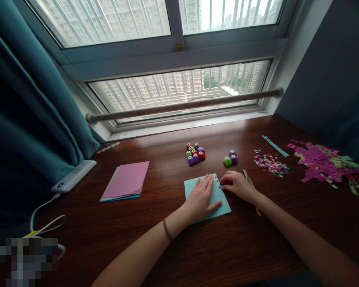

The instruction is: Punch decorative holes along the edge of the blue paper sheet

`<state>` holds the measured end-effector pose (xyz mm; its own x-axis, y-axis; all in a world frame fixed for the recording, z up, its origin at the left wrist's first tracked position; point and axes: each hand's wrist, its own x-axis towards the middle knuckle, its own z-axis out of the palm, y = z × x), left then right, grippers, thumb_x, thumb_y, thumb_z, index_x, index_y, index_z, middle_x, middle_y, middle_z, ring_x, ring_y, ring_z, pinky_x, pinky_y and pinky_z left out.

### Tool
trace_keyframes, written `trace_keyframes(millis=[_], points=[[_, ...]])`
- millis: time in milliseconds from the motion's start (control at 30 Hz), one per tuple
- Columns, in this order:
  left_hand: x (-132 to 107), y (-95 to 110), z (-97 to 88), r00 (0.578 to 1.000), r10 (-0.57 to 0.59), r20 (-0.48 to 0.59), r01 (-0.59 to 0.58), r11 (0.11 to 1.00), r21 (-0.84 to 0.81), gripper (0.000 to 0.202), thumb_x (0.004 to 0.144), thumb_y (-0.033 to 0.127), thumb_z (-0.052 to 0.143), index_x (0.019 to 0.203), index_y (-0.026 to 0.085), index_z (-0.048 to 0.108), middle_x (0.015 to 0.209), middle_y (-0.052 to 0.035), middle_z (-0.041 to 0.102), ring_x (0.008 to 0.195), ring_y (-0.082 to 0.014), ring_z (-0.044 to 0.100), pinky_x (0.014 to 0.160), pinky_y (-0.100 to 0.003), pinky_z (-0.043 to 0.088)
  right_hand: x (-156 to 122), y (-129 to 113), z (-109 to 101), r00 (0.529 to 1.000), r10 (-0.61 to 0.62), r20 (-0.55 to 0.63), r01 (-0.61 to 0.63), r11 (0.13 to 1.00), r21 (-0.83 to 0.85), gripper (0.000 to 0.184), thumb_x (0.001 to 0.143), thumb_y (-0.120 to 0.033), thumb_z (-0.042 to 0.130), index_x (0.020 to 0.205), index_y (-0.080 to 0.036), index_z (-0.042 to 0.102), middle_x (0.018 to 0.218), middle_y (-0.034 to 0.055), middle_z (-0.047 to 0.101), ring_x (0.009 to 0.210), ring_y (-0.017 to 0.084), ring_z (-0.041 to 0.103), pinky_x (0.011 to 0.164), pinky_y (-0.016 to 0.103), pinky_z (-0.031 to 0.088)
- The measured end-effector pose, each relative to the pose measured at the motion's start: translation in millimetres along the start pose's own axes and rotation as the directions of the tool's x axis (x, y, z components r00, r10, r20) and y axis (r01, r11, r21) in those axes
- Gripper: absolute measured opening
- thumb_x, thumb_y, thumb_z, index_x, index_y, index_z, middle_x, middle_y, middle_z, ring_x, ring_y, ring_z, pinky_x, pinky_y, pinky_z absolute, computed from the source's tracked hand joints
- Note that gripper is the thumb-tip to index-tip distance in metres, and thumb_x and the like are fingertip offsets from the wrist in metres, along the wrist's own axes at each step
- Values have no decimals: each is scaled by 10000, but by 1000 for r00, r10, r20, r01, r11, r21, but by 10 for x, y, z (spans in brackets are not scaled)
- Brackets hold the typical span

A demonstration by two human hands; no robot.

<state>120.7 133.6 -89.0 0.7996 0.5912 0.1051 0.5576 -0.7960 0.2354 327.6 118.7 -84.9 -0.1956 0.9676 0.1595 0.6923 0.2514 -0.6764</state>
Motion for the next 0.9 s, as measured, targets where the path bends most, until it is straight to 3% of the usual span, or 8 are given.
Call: trace_keyframes(millis=[367, 567, 667, 767, 900], points=[[-2, 2, -7, 1000, 6, 1, -6, 1000, 6, 787, 837, 574, 395, 1394, 65, 169, 1444, -142, 175, 1345, -243, 95, 1090, -417, 137, -26, -20, -2, 1000, -2, 26, 4, 997, -77, 99, 741, -98, 640, 690, -167, 589, 746, 3, 557, 745, 159, 505, 686, 260, 385], [-6, -1, -12, 1000, 8, 4, -8, 1000, 10, 782, 839, 569, 395, 1393, 64, 172, 1438, -154, 187, 1343, -252, 106, 1087, -427, 144, 21, 76, -188, 993, 61, -100, -56, 997, 47, 43, 789, -156, 551, 748, -167, 561, 723, 5, 575, 643, 141, 536, 597, 241, 404], [-6, -4, -11, 1000, 10, 3, -10, 1000, 8, 772, 843, 569, 386, 1391, 67, 179, 1435, -160, 192, 1342, -257, 110, 1084, -433, 149, 35, 202, -423, 943, 131, -306, -130, 991, 24, 39, 774, -210, 568, 778, -173, 579, 698, 1, 605, 631, 150, 562, 599, 248, 417], [-5, -5, -9, 1000, 12, 6, -12, 1000, 8, 764, 849, 576, 369, 1392, 72, 181, 1434, -162, 195, 1341, -258, 114, 1083, -434, 152, 8, 374, -656, 849, 109, -517, -168, 983, -69, 88, 763, -237, 561, 801, -179, 614, 736, 14, 631, 659, 167, 583, 633, 266, 433], [3, -6, -7, 1000, 11, 17, -11, 1000, 16, 765, 851, 583, 357, 1394, 74, 181, 1434, -160, 196, 1341, -253, 116, 1086, -432, 150, -78, 567, -871, 753, 66, -655, -222, 962, -158, 175, 779, -292, 523, 759, -170, 645, 742, 47, 639, 640, 189, 582, 624, 291, 439]])
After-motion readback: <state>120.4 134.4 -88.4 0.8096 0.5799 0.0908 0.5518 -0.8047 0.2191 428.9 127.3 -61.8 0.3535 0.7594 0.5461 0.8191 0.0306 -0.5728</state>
